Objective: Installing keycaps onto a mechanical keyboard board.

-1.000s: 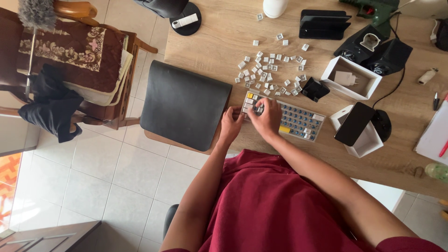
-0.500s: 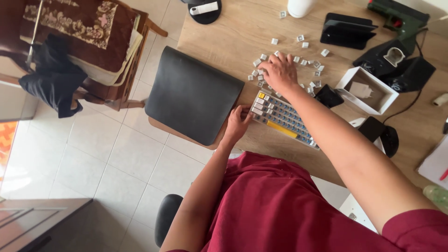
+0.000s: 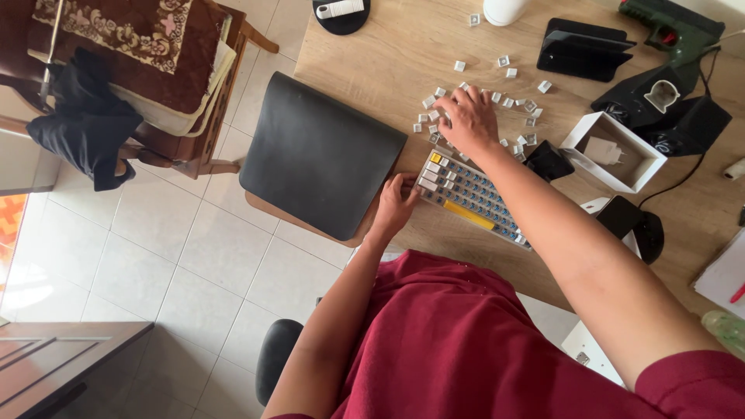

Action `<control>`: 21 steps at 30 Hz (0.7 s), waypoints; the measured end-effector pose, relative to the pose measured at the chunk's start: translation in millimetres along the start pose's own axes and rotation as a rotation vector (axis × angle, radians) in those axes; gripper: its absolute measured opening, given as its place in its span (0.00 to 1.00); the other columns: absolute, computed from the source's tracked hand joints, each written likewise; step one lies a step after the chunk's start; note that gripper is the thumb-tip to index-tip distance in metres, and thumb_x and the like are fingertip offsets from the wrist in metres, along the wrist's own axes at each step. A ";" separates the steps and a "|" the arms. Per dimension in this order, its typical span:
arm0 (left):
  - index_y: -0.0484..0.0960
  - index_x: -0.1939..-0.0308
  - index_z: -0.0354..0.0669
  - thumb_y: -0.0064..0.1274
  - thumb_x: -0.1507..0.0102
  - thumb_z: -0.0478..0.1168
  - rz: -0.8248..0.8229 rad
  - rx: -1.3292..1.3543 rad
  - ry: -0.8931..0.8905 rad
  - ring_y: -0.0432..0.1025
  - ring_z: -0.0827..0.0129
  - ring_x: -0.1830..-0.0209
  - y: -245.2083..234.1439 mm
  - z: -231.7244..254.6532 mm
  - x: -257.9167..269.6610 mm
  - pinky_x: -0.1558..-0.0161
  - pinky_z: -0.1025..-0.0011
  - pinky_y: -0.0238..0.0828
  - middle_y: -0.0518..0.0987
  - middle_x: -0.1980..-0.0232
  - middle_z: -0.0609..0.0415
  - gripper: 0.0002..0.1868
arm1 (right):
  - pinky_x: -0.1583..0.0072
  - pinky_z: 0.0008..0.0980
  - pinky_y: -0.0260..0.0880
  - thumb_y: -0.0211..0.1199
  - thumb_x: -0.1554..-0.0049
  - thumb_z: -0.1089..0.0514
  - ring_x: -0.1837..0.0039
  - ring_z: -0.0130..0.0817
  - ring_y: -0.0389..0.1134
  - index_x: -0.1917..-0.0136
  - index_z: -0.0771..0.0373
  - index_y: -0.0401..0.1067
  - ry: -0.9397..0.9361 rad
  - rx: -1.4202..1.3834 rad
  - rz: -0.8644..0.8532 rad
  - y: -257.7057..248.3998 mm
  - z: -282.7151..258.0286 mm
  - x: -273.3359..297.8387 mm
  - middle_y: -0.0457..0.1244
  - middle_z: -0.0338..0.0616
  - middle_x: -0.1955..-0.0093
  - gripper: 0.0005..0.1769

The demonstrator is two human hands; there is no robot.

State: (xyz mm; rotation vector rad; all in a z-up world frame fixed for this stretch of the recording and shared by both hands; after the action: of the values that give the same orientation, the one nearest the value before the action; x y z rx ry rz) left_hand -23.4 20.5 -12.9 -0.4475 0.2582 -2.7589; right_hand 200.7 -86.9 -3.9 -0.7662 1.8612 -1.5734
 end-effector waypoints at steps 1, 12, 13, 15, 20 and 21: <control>0.79 0.46 0.34 0.58 0.35 0.36 -0.002 -0.002 0.000 0.79 0.63 0.55 -0.9 0.9 -0.4 0.49 0.68 0.78 0.77 0.49 0.44 0.14 | 0.43 0.38 0.56 0.71 0.46 0.51 0.44 0.36 0.61 0.44 0.47 0.78 0.003 -0.001 0.001 -0.7 -0.6 -0.9 0.65 0.36 0.49 0.15; 0.79 0.46 0.33 0.56 0.34 0.34 -0.008 0.016 0.004 0.78 0.64 0.54 -1.0 -9.0 -2.9 0.49 0.69 0.77 0.78 0.49 0.45 0.14 | 0.42 0.39 0.56 0.71 0.44 0.49 0.44 0.35 0.61 0.49 0.51 0.76 -0.025 -0.026 -0.016 -1.2 -4.5 -0.4 0.65 0.35 0.51 0.11; 0.79 0.46 0.33 0.56 0.34 0.34 -0.009 0.017 0.004 0.78 0.64 0.54 -1.6 -7.8 -3.0 0.49 0.69 0.77 0.78 0.49 0.45 0.14 | 0.42 0.39 0.56 0.71 0.44 0.49 0.44 0.35 0.61 0.49 0.51 0.76 -0.024 -0.026 -0.015 -1.4 -5.2 0.8 0.65 0.35 0.51 0.11; 0.79 0.46 0.33 0.56 0.34 0.35 -0.010 0.033 0.000 0.78 0.64 0.54 -1.4 -5.2 -2.7 0.49 0.69 0.77 0.78 0.48 0.45 0.14 | 0.44 0.37 0.58 0.69 0.41 0.51 0.48 0.33 0.61 0.51 0.53 0.74 0.000 -0.039 0.087 -5.6 -4.7 4.9 0.65 0.34 0.53 0.08; 0.79 0.47 0.33 0.56 0.34 0.34 -0.008 0.037 0.027 0.78 0.64 0.56 1.8 -18.1 -4.8 0.51 0.69 0.77 0.79 0.50 0.45 0.13 | 0.49 0.36 0.58 0.70 0.40 0.53 0.57 0.33 0.60 0.54 0.53 0.73 0.032 -0.196 0.282 -20.6 -23.5 45.4 0.63 0.33 0.62 0.08; 0.79 0.47 0.33 0.56 0.34 0.34 -0.005 0.035 0.035 0.79 0.64 0.56 2.3 -21.4 -5.6 0.52 0.69 0.77 0.80 0.51 0.45 0.13 | 0.49 0.37 0.58 0.70 0.40 0.53 0.58 0.31 0.60 0.55 0.51 0.72 0.022 -0.251 0.355 -26.5 -29.9 59.3 0.62 0.32 0.65 0.07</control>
State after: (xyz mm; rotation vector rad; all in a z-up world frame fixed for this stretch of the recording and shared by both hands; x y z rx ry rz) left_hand -24.9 23.0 -34.9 -0.3919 0.2176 -2.7732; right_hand 140.5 -115.0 22.6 -0.4868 2.0999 -1.1466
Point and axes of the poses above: each hand's wrist, its own x-axis away from the middle knuckle, its own y-axis out of the palm, z = x × y, the point moved 3 cm from there along -x, towards the middle knuckle
